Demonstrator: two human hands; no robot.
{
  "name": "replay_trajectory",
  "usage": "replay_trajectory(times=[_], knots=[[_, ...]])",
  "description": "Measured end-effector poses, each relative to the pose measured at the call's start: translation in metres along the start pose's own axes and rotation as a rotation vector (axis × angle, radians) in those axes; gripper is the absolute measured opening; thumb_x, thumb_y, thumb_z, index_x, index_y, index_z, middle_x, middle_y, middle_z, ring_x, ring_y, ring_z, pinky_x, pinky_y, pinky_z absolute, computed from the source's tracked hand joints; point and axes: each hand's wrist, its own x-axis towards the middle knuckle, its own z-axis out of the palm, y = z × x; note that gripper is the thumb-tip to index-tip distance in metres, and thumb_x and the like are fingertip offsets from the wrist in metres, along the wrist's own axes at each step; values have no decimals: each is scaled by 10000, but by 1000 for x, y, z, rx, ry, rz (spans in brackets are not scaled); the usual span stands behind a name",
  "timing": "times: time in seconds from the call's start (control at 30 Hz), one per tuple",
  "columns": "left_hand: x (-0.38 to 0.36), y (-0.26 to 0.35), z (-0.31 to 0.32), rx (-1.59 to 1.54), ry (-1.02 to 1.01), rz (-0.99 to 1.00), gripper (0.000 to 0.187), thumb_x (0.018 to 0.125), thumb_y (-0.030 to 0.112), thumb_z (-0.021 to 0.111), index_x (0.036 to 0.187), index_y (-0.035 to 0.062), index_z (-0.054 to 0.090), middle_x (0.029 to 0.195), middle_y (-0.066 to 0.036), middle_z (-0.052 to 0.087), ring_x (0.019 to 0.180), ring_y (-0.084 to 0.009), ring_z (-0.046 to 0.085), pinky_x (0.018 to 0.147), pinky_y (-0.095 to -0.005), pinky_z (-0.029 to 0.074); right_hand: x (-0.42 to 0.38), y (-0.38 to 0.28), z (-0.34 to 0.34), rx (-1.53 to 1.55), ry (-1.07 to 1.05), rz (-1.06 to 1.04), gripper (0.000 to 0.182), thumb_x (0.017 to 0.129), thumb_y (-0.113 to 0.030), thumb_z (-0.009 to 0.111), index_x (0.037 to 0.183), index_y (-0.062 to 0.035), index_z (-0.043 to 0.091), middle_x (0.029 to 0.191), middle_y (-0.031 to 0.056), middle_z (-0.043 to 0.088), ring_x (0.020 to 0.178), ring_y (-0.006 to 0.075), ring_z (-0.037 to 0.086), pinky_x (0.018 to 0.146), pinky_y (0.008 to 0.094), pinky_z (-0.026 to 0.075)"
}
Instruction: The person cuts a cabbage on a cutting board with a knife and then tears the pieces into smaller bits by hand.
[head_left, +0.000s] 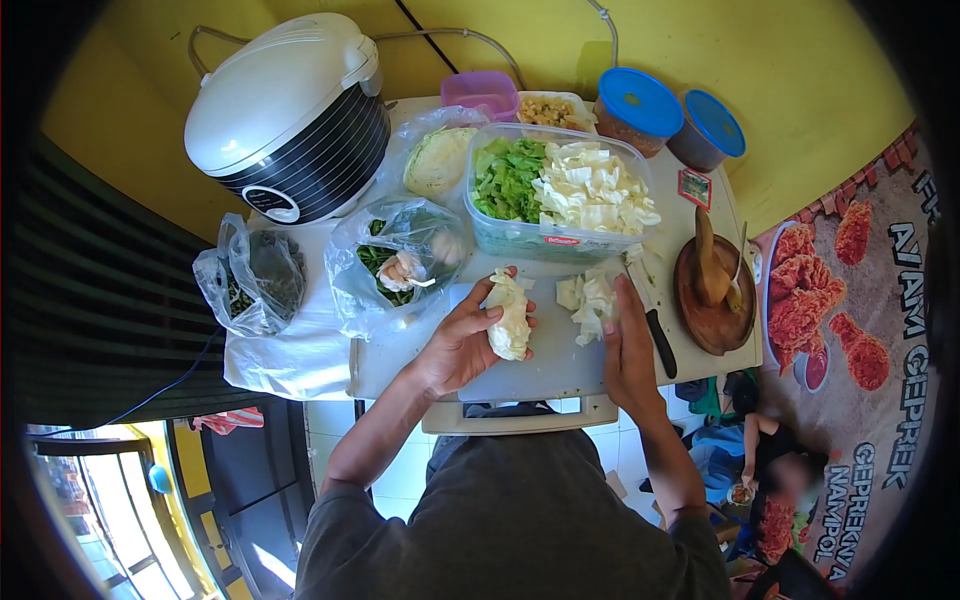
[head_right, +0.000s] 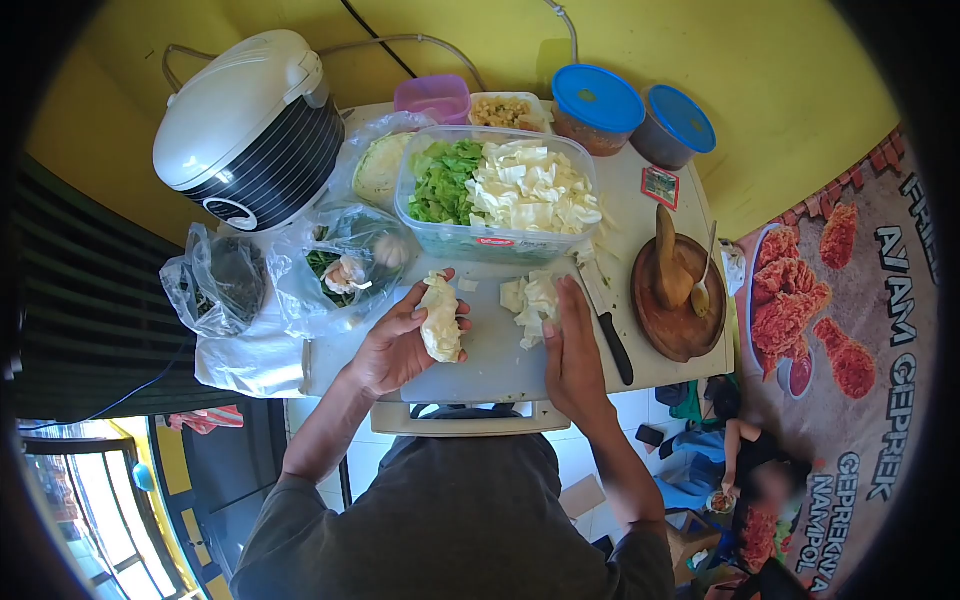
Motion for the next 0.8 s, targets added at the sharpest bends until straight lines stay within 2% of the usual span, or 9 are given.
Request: replay_trajectory(times=[0.1,0.17,0.27,0.37,0.4,0.5,0.53,0.63,0.8], knots=[[1,-2,-1,-111,-75,9,784,974,172,629,1618,189,182,1398,-161,506,1278,-307,563,1029,-555,504,3,4,-5,18,49,-25,551,1015,-183,592,1498,18,420,1530,271,429,1442,442,392,1188,482,329],[1,-4,3,-36,-12,41,823,944,125,625,1626,182,170,1385,-171,517,1259,-314,576,1026,-570,497,6,-1,-8,-80,131,-92,526,1007,-190,612,1473,6,465,1482,265,489,1393,421,457,1165,475,356],[1,-8,11,89,34,91,843,947,84,618,1636,193,145,1390,-165,515,1273,-304,566,1050,-539,479,15,-15,-13,-181,242,-269,572,941,-193,727,1438,-9,510,1372,235,578,1228,353,592,1042,442,470],[6,-15,15,205,40,165,829,986,63,598,1644,205,114,1409,-146,504,1314,-277,534,1099,-476,437,14,-41,-5,228,5,-122,662,838,-178,845,1394,5,536,1262,191,630,1061,274,663,890,393,540],[7,-18,16,240,40,192,822,1000,57,590,1646,207,103,1416,-139,501,1328,-267,522,1117,-454,419,16,-48,3,258,-21,-150,695,787,-156,893,1361,27,547,1156,164,663,979,235,690,795,349,567],[8,-23,21,303,15,209,790,1039,47,571,1648,193,89,1397,-96,495,1292,-203,499,1127,-375,375,17,-63,24,403,-31,-53,675,817,-120,868,1392,23,546,1194,159,680,1016,207,691,830,325,575],[8,-23,21,311,15,225,792,1041,55,573,1648,191,83,1392,-95,500,1289,-200,499,1125,-370,376,19,-61,27,344,2,-102,643,853,-85,837,1406,39,533,1211,165,683,997,195,694,824,320,583],[6,-23,19,322,16,266,799,1046,69,579,1649,187,67,1383,-91,509,1280,-192,501,1113,-357,384,21,-63,22,399,-45,-119,528,927,-114,759,1375,59,540,1158,203,692,1027,252,714,855,353,588],[4,-26,15,406,16,284,783,1042,55,586,1639,161,91,1363,-83,511,1276,-170,494,1079,-334,410,20,-60,20,440,-67,-80,407,989,-36,615,1381,50,547,1239,237,685,1073,280,723,877,361,586]])
